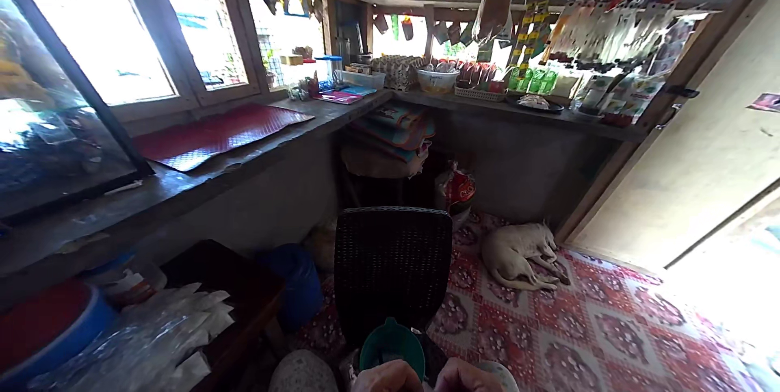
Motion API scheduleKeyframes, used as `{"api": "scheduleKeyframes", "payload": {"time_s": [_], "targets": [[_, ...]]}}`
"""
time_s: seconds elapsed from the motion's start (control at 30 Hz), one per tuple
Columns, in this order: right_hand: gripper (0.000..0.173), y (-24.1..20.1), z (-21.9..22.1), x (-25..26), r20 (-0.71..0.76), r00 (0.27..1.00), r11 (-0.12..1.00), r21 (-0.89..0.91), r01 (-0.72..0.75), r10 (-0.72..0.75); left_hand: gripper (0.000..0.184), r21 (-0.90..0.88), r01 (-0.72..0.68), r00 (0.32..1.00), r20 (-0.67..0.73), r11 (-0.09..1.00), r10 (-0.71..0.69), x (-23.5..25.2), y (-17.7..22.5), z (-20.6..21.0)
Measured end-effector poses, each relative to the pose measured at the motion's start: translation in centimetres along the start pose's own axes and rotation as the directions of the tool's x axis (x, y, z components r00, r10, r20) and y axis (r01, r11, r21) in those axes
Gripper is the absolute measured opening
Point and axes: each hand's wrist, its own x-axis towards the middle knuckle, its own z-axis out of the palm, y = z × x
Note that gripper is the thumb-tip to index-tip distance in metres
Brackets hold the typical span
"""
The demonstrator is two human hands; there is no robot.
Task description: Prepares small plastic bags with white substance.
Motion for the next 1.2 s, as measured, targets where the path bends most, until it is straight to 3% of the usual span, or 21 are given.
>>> {"api": "scheduleKeyframes", "payload": {"time_s": [0.2, 0.37, 0.43, 0.57, 0.67, 0.7, 0.73, 0.8, 0.87, 1.03, 1.2], "targets": [[0.013, 0.1, 0.2, -0.1, 0.003, 1.000, 0.979, 0.202, 0.002, -0.003, 0.012, 0.008, 0.048, 0.997, 0.068, 0.999, -0.049, -0.3, -0.3, 0.0], [0.015, -0.6, -0.1, 0.1, 0.064, 0.998, 0.999, -0.046, 0.028, -0.025, 0.013, 0.008, 0.068, 0.996, 0.051, 0.998, -0.068, -0.3, -0.4, -0.1], [0.013, -0.8, -0.4, 0.3, 0.002, 0.994, 0.981, -0.159, 0.110, -0.111, 0.013, 0.008, 0.071, 0.996, 0.053, 0.997, -0.071, -0.2, -0.4, 0.0], [0.016, -0.9, -0.2, 0.5, -0.165, 0.963, 0.972, -0.132, 0.192, -0.213, 0.010, -0.111, 0.064, 0.996, -0.054, 0.992, -0.071, -0.2, -0.1, 0.3], [0.064, -1.2, -0.4, 0.7, -0.066, 0.995, 0.994, -0.082, 0.069, -0.074, 0.011, -0.184, 0.070, 0.987, -0.128, 0.981, -0.095, -0.5, 0.1, 0.4], [0.068, -1.2, -0.1, 0.7, -0.019, 0.999, 0.995, -0.094, 0.036, -0.038, 0.011, -0.189, 0.071, 0.986, -0.137, 0.979, -0.098, -0.5, 0.1, 0.5], [0.060, -1.1, 0.2, 0.6, 0.004, 1.000, 0.994, -0.104, 0.018, -0.018, 0.012, -0.193, 0.068, 0.985, -0.144, 0.979, -0.096, -0.5, 0.0, 0.6], [0.024, -1.0, 1.1, 0.4, -0.049, 0.999, 0.998, -0.064, 0.015, -0.018, 0.011, -0.219, 0.040, 0.985, -0.157, 0.975, -0.076, -0.5, -0.5, 0.9], [0.007, -1.0, 1.1, 0.7, -0.124, 0.990, 0.998, 0.012, 0.067, -0.065, 0.010, -0.297, -0.003, 0.984, -0.170, 0.955, -0.049, -0.6, -1.2, 1.2], [0.008, -0.8, 0.6, 1.9, -0.212, 0.959, 0.977, 0.061, 0.205, -0.188, 0.008, -0.421, -0.050, 0.979, -0.200, 0.906, -0.038, -0.9, -0.6, 1.4], [0.026, -1.7, -1.5, 2.9, -0.385, 0.917, 0.983, 0.105, 0.153, -0.101, 0.009, -0.481, -0.046, 0.975, -0.214, 0.876, -0.067, -1.2, -0.5, 1.3]]}}
